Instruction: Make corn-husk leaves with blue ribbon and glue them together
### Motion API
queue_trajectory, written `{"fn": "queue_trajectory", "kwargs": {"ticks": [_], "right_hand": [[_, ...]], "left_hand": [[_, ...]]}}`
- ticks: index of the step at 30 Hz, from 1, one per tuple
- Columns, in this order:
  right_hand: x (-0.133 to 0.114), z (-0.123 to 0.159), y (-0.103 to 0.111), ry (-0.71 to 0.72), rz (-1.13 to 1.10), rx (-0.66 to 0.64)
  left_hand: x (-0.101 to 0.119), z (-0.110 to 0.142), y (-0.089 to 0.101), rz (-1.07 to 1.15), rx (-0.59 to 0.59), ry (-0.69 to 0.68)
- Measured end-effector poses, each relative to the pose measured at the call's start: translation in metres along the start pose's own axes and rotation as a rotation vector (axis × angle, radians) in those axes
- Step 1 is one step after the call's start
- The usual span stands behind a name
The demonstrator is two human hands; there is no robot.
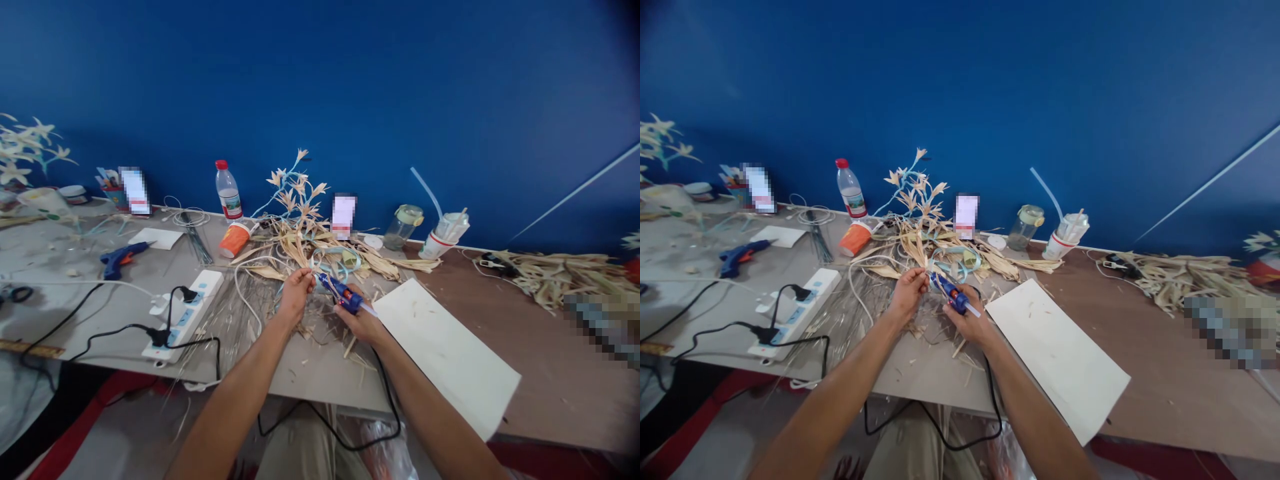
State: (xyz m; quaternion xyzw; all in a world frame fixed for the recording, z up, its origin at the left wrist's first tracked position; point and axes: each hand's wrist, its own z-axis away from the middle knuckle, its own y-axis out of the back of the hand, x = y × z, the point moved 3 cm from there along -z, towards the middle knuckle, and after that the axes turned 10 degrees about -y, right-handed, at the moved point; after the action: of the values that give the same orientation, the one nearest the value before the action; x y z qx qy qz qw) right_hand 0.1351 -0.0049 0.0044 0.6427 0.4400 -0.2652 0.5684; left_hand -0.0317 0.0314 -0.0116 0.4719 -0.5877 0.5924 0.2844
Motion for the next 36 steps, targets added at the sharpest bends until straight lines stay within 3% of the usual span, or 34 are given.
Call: {"fn": "queue_trajectory", "kwargs": {"ticks": [14, 36], "right_hand": [[0.0008, -0.0011, 0.0019, 0.075, 0.051, 0.012], [-0.0042, -0.0009, 0.0065, 0.073, 0.089, 0.027]], "left_hand": [[-0.0032, -0.0015, 0.0013, -0.036, -0.011, -0.029], [0.0003, -0.0006, 0.0000, -0.001, -0.002, -0.013]]}}
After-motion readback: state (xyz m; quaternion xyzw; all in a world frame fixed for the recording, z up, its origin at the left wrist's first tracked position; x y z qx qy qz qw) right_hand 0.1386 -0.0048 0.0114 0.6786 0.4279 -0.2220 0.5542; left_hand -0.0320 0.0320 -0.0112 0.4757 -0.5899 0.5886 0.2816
